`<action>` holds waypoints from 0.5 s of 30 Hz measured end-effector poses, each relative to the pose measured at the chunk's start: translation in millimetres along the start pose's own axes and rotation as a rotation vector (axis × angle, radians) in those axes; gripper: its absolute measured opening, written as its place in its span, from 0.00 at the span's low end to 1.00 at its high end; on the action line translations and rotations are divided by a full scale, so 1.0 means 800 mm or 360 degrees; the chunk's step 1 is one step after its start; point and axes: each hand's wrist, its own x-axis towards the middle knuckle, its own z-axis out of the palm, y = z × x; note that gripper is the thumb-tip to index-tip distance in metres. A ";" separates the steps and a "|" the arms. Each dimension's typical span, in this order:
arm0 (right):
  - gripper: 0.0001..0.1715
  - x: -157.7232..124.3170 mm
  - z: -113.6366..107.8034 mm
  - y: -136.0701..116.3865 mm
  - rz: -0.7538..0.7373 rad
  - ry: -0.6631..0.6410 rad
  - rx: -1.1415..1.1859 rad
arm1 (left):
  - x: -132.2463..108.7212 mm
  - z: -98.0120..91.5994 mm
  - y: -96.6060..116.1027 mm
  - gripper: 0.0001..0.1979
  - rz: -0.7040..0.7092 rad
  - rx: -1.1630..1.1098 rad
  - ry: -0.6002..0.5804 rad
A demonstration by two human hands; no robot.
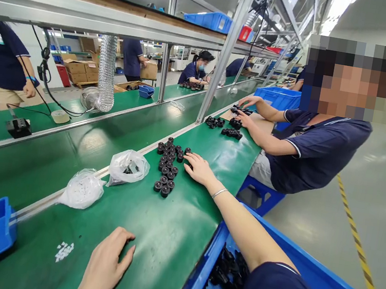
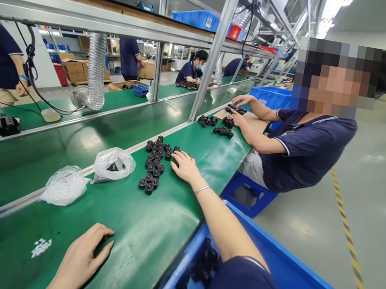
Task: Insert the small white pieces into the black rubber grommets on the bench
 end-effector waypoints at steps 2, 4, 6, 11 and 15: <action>0.25 0.016 0.000 0.012 0.0056 0.0016 0.0004 | 0.001 0.000 0.001 0.06 0.0004 0.0016 -0.0011; 0.25 0.035 -0.002 0.022 0.0131 0.0047 0.0009 | 0.001 0.001 0.001 0.06 0.0005 0.0034 -0.0025; 0.25 0.053 -0.009 0.025 0.0221 0.0120 0.0014 | 0.002 0.001 0.000 0.07 0.0004 0.0049 -0.0030; 0.29 0.057 -0.035 -0.035 0.0198 0.0402 0.0098 | 0.003 0.003 -0.001 0.09 -0.0013 0.0068 -0.0008; 0.24 -0.011 -0.045 -0.162 -0.0435 0.0523 0.0464 | 0.004 0.006 0.010 0.17 -0.0047 0.0004 -0.0113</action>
